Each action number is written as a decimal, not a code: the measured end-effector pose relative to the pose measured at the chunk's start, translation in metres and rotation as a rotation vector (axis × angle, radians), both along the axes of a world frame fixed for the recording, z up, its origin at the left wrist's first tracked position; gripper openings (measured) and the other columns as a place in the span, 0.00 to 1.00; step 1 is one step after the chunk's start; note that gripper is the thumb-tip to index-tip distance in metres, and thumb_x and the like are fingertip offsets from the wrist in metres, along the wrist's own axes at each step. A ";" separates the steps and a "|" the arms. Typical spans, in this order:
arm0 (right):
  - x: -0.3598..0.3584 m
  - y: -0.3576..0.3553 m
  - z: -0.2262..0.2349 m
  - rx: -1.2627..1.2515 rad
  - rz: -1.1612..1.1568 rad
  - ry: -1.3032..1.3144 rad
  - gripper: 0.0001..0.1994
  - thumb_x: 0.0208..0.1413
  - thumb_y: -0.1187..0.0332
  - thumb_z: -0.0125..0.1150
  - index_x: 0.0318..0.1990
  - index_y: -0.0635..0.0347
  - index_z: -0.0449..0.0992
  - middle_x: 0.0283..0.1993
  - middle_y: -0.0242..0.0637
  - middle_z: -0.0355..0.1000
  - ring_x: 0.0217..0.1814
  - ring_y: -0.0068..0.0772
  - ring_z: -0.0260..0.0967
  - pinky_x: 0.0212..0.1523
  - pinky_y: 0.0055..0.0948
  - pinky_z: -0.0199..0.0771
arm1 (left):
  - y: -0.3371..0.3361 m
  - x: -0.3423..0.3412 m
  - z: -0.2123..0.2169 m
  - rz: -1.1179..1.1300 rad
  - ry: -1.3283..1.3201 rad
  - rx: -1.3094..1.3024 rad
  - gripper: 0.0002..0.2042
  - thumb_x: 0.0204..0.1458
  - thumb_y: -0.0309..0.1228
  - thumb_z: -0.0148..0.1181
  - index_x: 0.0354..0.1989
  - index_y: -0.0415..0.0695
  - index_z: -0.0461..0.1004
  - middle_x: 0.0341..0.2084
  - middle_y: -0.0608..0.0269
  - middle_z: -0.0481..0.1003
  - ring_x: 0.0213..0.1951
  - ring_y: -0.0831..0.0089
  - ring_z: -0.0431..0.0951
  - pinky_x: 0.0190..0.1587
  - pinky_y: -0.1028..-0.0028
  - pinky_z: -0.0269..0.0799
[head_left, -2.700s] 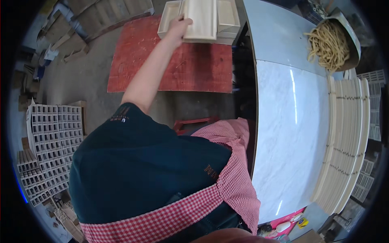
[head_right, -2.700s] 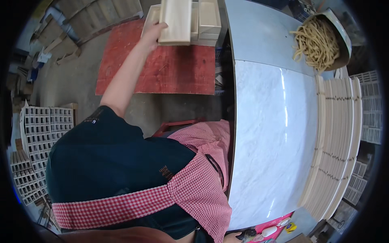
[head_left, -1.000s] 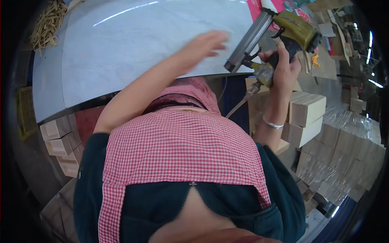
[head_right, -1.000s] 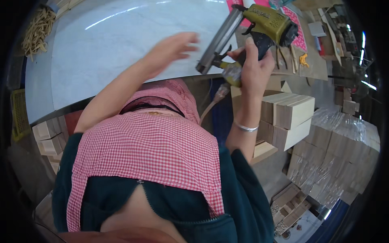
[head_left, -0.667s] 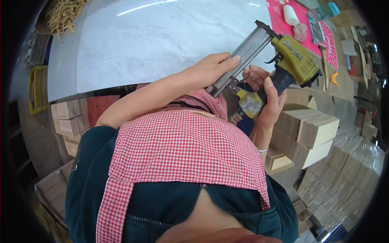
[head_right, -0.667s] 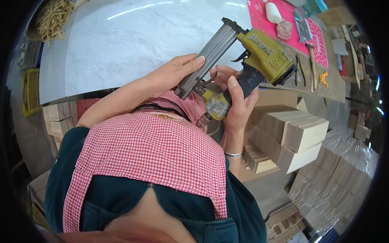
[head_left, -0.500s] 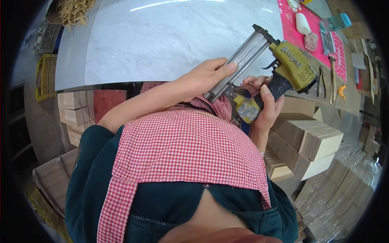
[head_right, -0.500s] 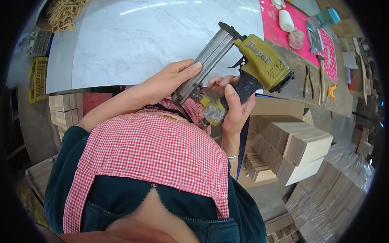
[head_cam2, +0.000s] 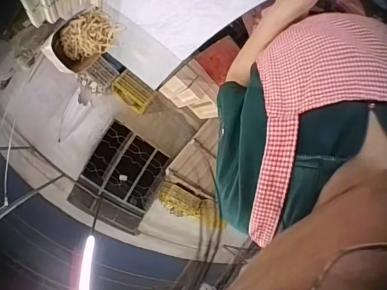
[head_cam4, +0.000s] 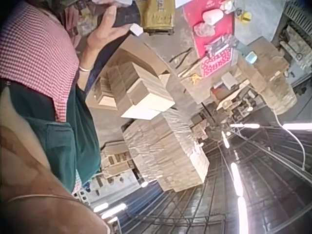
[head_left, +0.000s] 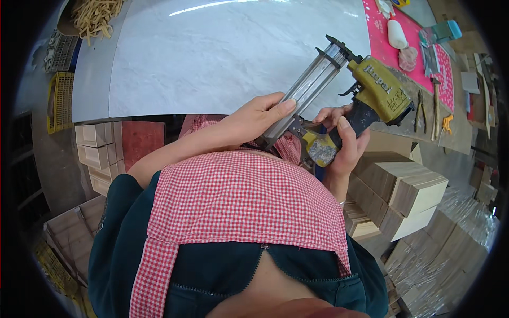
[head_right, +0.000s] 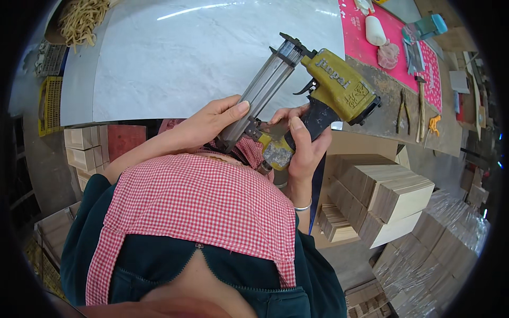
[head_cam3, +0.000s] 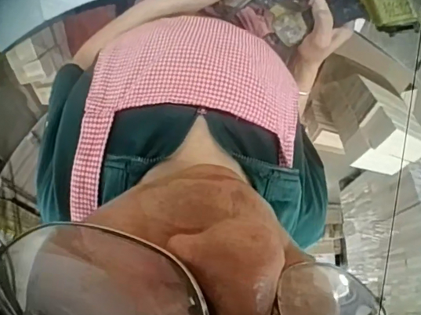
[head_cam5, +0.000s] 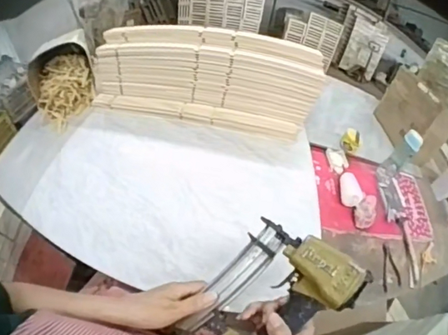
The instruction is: Assemble wooden boxes by applying glue to the frame and fastening a wooden panel using a pneumatic nail gun.
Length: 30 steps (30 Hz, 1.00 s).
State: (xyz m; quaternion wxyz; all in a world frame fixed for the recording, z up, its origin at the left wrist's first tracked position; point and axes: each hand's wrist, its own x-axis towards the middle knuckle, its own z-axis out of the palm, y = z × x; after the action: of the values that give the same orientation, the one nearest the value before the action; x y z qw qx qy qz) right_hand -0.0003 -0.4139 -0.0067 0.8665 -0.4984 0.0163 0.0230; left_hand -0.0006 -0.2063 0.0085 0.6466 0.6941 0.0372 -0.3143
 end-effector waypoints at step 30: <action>0.013 -0.013 0.023 -0.143 -0.197 -0.015 0.12 0.57 0.77 0.56 0.47 0.67 0.67 0.30 0.38 0.71 0.24 0.29 0.70 0.34 0.30 0.78 | 0.003 0.034 -0.032 -0.233 -1.474 0.475 0.03 0.52 0.28 0.58 0.35 0.45 0.73 0.34 0.65 0.75 0.31 0.70 0.74 0.34 0.74 0.70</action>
State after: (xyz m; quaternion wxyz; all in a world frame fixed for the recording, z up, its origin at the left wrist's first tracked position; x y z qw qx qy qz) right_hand 0.0132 -0.4268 0.0163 0.8270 -0.5549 0.0602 -0.0674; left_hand 0.0330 -0.2036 -0.0234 0.3015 0.8428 -0.4086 0.1785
